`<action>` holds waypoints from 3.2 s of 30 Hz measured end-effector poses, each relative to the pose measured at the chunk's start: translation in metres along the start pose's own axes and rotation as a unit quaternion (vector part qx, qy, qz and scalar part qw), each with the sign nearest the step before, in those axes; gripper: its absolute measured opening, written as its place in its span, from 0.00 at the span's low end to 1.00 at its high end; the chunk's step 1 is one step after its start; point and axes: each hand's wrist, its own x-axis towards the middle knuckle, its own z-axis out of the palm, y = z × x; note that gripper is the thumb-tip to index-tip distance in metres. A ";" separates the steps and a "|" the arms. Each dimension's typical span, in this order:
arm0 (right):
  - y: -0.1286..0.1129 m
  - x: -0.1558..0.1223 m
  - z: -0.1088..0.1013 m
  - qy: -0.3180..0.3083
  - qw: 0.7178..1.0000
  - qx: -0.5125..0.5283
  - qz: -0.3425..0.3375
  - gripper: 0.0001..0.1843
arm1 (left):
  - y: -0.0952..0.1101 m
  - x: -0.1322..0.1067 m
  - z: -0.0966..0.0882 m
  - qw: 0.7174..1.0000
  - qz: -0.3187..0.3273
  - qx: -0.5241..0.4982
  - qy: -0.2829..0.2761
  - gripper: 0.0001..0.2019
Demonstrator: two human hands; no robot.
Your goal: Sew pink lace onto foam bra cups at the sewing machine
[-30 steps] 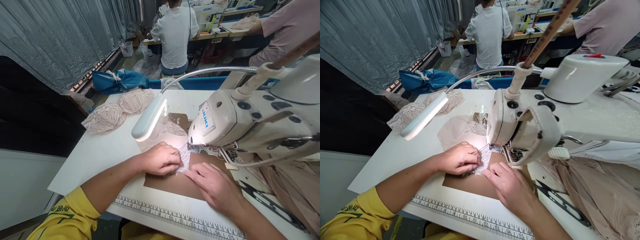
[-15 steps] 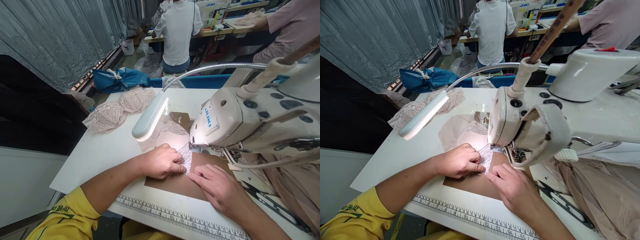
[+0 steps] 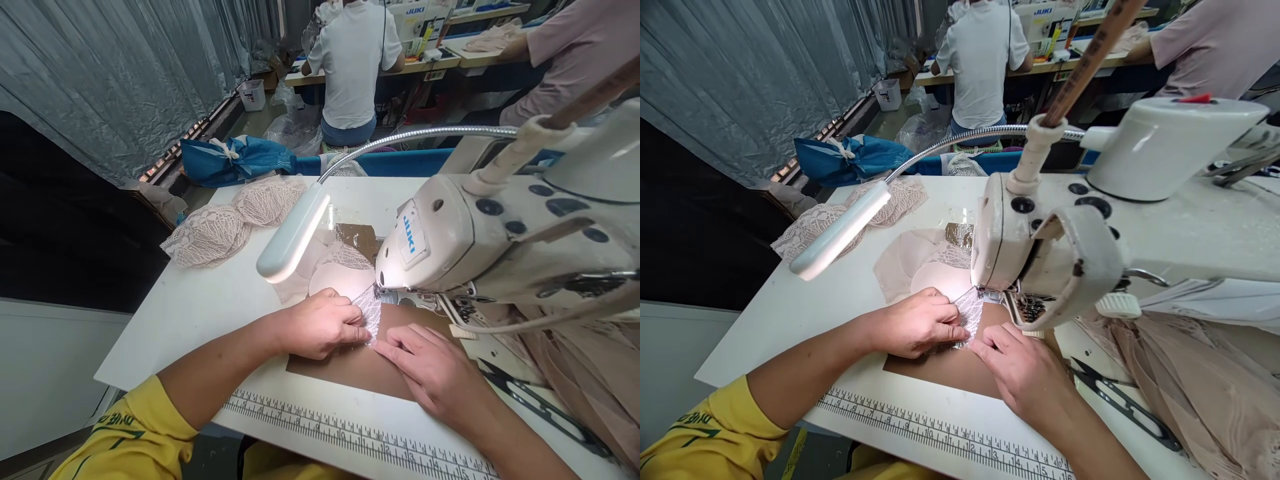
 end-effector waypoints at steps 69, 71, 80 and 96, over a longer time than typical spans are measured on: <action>-0.008 0.013 0.005 0.051 0.994 -0.077 0.063 0.19 | -0.020 0.016 -0.003 0.992 -0.033 0.122 0.003 0.22; -0.006 0.013 0.006 0.052 0.991 -0.102 0.071 0.20 | -0.019 0.016 -0.003 0.992 -0.038 0.120 0.010 0.22; -0.003 0.015 0.010 0.062 0.974 -0.187 0.114 0.23 | -0.021 0.015 -0.001 0.993 -0.033 0.112 0.027 0.18; 0.004 0.013 0.016 0.093 0.970 -0.171 0.147 0.23 | -0.024 0.017 -0.001 0.991 -0.064 0.110 0.041 0.20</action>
